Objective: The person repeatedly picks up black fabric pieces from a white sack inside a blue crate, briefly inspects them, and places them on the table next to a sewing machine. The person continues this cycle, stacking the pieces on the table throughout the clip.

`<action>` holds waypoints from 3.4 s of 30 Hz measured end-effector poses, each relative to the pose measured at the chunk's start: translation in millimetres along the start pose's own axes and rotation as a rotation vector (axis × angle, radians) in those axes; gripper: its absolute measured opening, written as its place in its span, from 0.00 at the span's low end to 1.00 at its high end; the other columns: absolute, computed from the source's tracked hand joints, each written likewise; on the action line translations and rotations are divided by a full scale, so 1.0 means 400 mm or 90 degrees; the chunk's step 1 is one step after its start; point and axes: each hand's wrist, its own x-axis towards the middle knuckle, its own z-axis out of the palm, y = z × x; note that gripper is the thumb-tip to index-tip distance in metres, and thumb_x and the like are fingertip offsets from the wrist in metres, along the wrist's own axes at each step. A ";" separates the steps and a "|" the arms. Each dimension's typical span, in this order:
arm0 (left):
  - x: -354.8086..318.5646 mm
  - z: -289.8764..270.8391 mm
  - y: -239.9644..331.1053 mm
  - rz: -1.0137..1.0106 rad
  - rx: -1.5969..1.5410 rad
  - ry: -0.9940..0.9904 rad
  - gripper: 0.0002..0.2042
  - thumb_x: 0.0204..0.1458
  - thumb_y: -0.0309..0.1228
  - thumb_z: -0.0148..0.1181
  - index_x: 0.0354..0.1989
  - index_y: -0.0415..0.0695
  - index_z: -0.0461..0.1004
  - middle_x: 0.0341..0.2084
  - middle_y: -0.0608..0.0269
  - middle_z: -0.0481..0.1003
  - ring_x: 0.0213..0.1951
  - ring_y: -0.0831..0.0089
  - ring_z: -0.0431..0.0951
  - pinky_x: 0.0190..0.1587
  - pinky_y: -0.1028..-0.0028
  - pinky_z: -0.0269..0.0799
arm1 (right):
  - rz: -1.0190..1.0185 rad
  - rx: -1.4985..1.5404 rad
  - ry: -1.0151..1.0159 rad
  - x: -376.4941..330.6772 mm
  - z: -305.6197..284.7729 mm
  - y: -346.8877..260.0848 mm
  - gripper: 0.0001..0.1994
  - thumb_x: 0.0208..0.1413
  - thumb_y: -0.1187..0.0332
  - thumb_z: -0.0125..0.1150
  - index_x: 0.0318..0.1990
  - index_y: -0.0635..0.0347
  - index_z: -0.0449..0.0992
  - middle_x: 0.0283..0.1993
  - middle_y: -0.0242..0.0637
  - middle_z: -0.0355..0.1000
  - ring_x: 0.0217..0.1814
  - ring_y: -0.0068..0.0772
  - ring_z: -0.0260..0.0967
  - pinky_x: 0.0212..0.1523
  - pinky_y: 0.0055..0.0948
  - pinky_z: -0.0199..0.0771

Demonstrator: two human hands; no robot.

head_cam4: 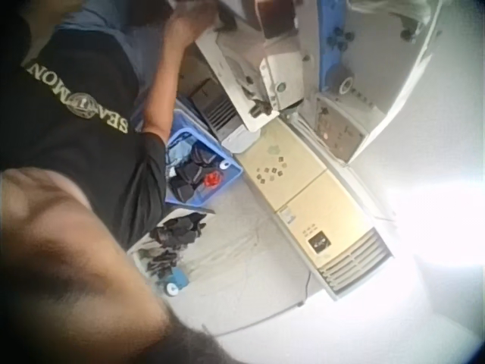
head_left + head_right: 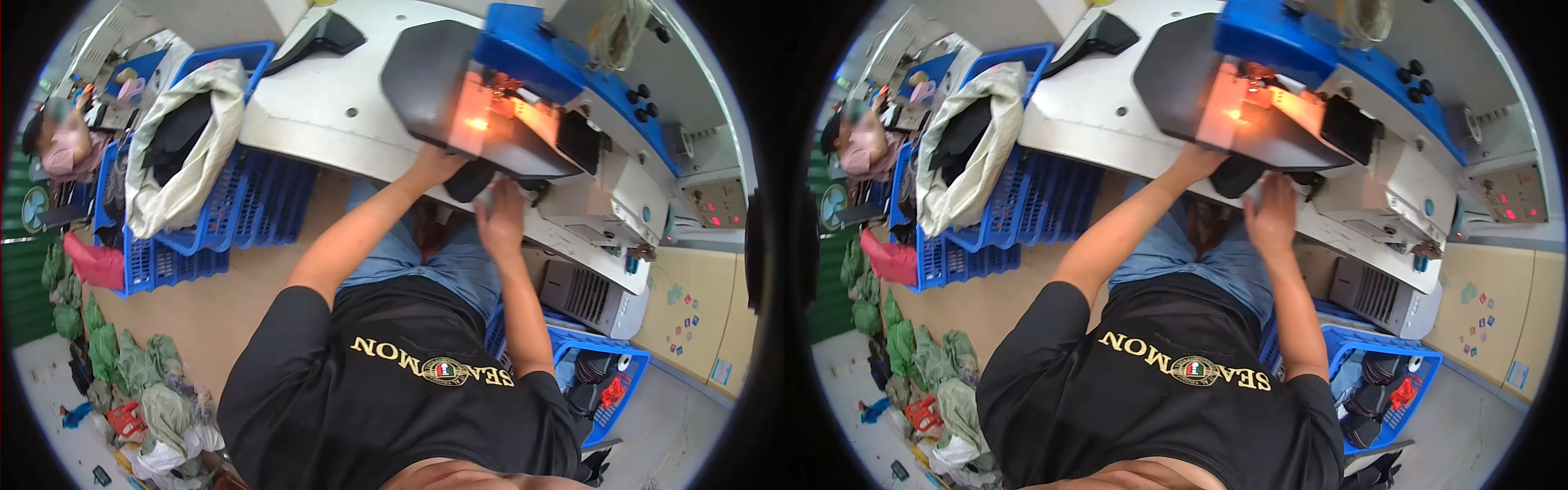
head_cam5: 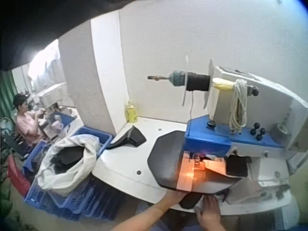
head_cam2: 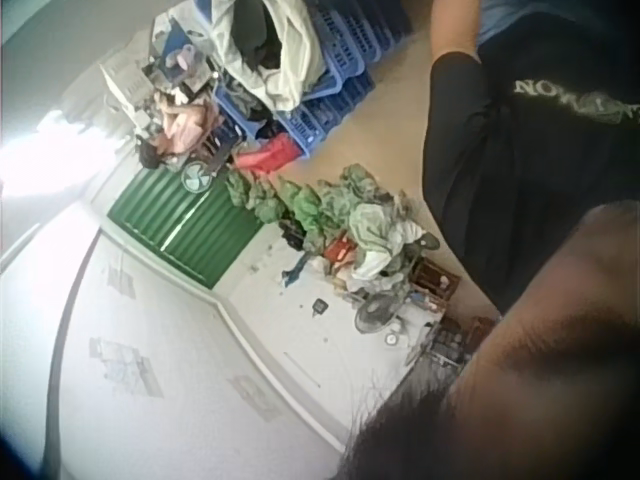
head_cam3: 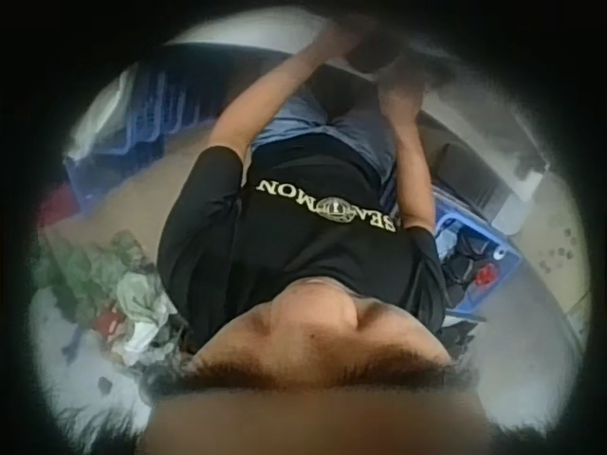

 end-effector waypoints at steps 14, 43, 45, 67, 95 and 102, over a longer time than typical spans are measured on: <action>-0.044 -0.751 -0.087 -0.189 0.394 0.280 0.19 0.47 0.32 0.59 0.48 0.38 0.71 0.54 0.43 0.68 0.58 0.48 0.65 0.62 0.60 0.59 | -0.066 0.000 0.106 -0.064 0.026 0.008 0.24 0.51 0.66 0.62 0.56 0.62 0.69 0.61 0.49 0.63 0.68 0.56 0.54 0.66 0.51 0.54; -0.012 -0.469 -0.033 -0.080 0.442 0.074 0.27 0.49 0.38 0.63 0.58 0.45 0.68 0.56 0.46 0.66 0.58 0.48 0.65 0.60 0.57 0.61 | -0.117 0.002 0.095 -0.057 0.043 0.022 0.17 0.53 0.69 0.57 0.50 0.66 0.70 0.58 0.48 0.67 0.63 0.55 0.60 0.65 0.50 0.57; -0.034 -0.586 -0.027 -0.021 0.489 0.153 0.26 0.49 0.36 0.63 0.56 0.39 0.68 0.54 0.46 0.68 0.60 0.51 0.64 0.62 0.58 0.59 | -0.116 0.013 0.092 -0.059 0.045 0.026 0.17 0.52 0.69 0.57 0.50 0.66 0.70 0.58 0.48 0.67 0.63 0.55 0.60 0.65 0.50 0.57; -0.011 -1.378 -0.088 -0.885 0.181 0.309 0.09 0.43 0.39 0.63 0.25 0.49 0.74 0.18 0.63 0.76 0.11 0.79 0.63 0.14 0.78 0.54 | -0.112 0.027 0.099 -0.056 0.039 0.022 0.16 0.51 0.69 0.57 0.47 0.65 0.71 0.56 0.48 0.68 0.58 0.53 0.64 0.59 0.46 0.64; -0.139 -1.110 0.424 -0.136 -0.508 0.393 0.18 0.53 0.35 0.53 0.47 0.35 0.70 0.36 0.44 0.76 0.25 0.69 0.74 0.20 0.76 0.61 | -0.181 0.632 -0.049 0.091 -0.118 -0.305 0.18 0.45 0.67 0.68 0.44 0.65 0.74 0.51 0.48 0.72 0.54 0.48 0.69 0.55 0.39 0.69; -0.283 -0.605 0.307 -0.255 -0.536 0.369 0.24 0.49 0.35 0.57 0.54 0.38 0.64 0.44 0.52 0.73 0.42 0.62 0.75 0.38 0.69 0.74 | 0.132 1.450 -0.469 0.223 -0.056 -0.519 0.48 0.51 0.31 0.49 0.70 0.57 0.48 0.70 0.43 0.55 0.72 0.39 0.50 0.68 0.46 0.50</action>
